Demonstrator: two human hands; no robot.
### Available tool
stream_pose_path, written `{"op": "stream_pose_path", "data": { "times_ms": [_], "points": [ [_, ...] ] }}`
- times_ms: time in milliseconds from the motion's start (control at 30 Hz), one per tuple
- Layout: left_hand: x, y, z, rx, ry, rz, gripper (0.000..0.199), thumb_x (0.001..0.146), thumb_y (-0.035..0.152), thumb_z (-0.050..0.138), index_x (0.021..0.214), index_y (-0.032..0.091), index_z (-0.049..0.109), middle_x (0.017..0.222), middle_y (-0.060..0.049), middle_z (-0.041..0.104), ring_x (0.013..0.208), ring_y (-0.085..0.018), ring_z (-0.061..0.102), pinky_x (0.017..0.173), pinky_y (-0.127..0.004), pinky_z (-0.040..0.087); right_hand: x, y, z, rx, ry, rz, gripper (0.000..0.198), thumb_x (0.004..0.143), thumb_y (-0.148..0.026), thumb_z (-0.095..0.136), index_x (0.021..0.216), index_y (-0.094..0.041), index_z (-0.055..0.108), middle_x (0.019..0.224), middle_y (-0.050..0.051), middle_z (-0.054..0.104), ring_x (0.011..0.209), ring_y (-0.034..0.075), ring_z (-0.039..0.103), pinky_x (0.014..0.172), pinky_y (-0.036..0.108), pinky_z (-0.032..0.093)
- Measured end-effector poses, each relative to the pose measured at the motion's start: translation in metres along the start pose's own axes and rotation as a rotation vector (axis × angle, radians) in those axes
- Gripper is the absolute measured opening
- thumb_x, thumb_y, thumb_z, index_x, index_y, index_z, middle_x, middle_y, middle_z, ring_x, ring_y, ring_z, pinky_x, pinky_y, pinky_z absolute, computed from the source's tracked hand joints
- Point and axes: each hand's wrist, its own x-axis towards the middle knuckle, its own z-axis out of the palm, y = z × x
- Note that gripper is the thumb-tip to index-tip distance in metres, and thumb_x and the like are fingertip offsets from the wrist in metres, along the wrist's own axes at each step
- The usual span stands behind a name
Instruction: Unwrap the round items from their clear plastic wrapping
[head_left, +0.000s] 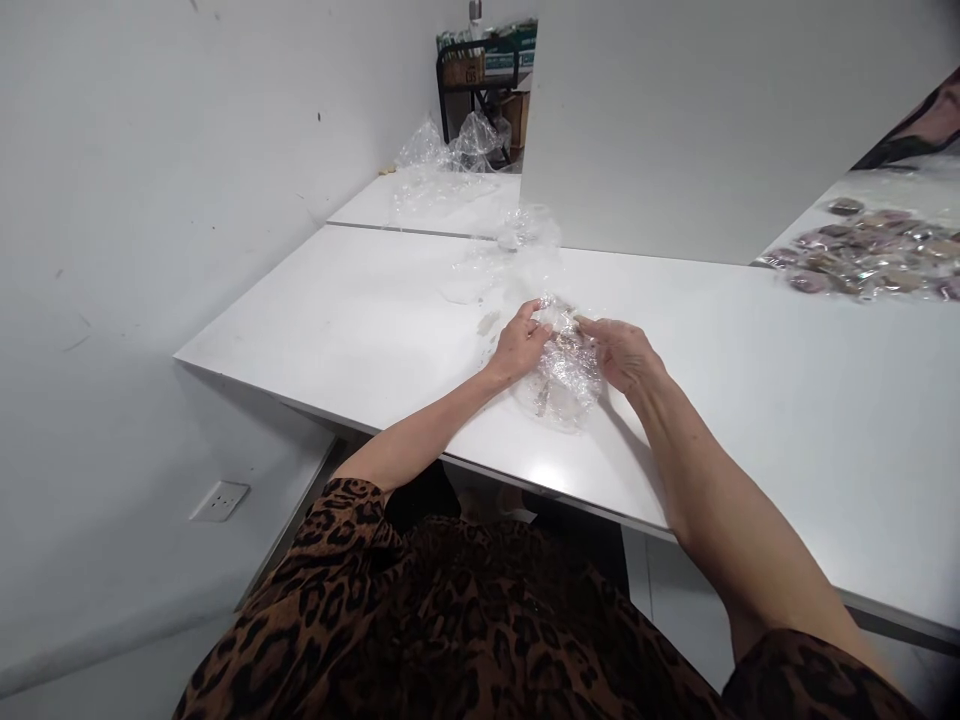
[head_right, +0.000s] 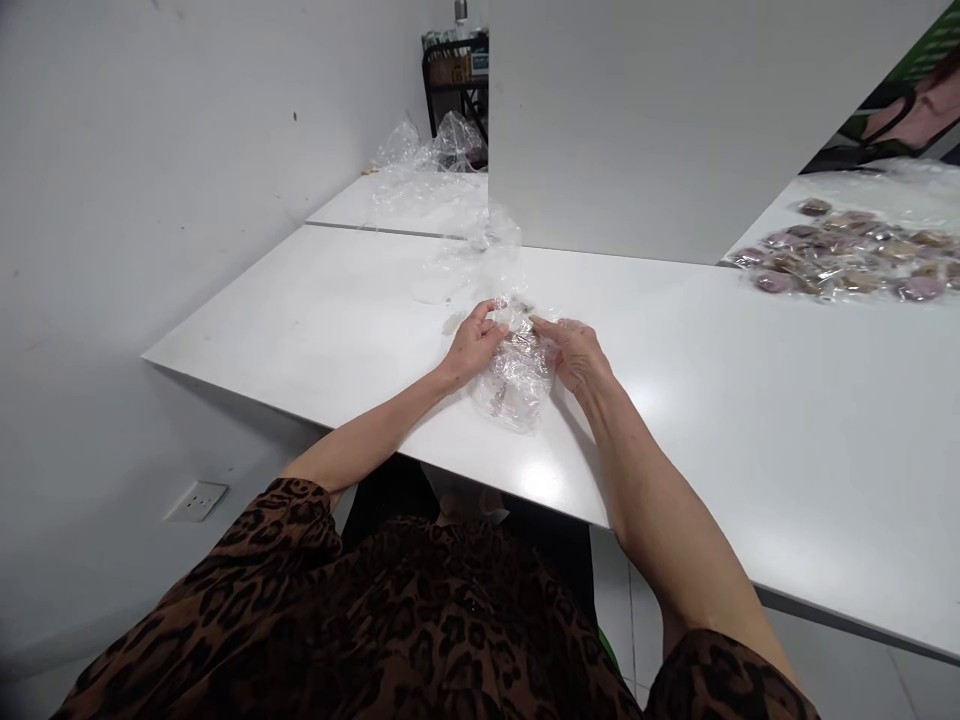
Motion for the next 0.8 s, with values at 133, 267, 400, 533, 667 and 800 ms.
{"op": "stream_pose_path", "data": {
  "times_ms": [133,267,400,533,667,800],
  "points": [
    [0.001,0.001,0.002,-0.049,-0.019,-0.033,0.038,0.097,0.02,0.059,0.135,0.024,0.054,0.073,0.005,0.056,0.063,-0.011,0.054,0.072,-0.026,0.047,-0.004,-0.008,0.001,0.036,0.142,0.005,0.019,0.079,-0.012,0.081,0.069,-0.016,0.066,0.066,0.001,0.066,0.055,0.009,0.058,0.044,0.017,0.047],
    [0.001,0.005,0.004,-0.117,-0.071,-0.229,0.039,0.094,0.018,0.063,0.131,0.02,0.048,0.083,0.001,0.062,0.062,-0.011,0.059,0.069,-0.027,0.049,-0.01,-0.025,0.001,0.051,0.089,-0.177,0.026,0.089,-0.033,0.078,0.075,-0.02,0.061,0.077,0.0,0.071,0.057,0.009,0.061,0.043,0.018,0.046],
    [-0.002,0.006,0.007,-0.103,-0.023,-0.126,0.04,0.097,0.045,0.067,0.124,0.021,0.05,0.108,-0.008,0.065,0.083,-0.014,0.066,0.073,-0.027,0.051,-0.024,-0.038,0.007,-0.076,0.034,-0.315,0.035,0.091,-0.047,0.078,0.078,-0.022,0.057,0.084,0.001,0.073,0.068,0.013,0.069,0.048,0.021,0.047],
    [-0.008,0.009,0.008,-0.153,-0.242,-0.076,0.055,0.088,0.065,0.071,0.119,0.021,0.058,0.129,-0.013,0.064,0.106,-0.021,0.064,0.079,-0.028,0.051,-0.039,-0.033,0.015,-0.21,-0.08,-0.355,0.027,0.09,-0.04,0.08,0.081,-0.022,0.062,0.089,0.001,0.074,0.071,0.011,0.068,0.052,0.02,0.046],
    [-0.011,0.012,0.008,-0.267,-0.335,-0.188,0.058,0.085,0.051,0.081,0.125,0.019,0.054,0.118,-0.013,0.068,0.097,-0.019,0.066,0.082,-0.032,0.052,-0.043,-0.026,0.018,-0.245,-0.2,-0.346,0.024,0.089,-0.038,0.081,0.08,-0.022,0.064,0.087,0.0,0.075,0.068,0.01,0.065,0.054,0.021,0.047],
    [-0.008,0.015,0.006,-0.479,-0.361,-0.312,0.035,0.091,0.03,0.077,0.119,0.019,0.059,0.098,-0.006,0.071,0.077,-0.013,0.065,0.08,-0.033,0.055,-0.038,-0.034,0.017,-0.161,-0.041,-0.361,0.03,0.091,-0.039,0.079,0.075,-0.021,0.06,0.082,0.001,0.074,0.062,0.01,0.065,0.051,0.021,0.043]
  ]
}}
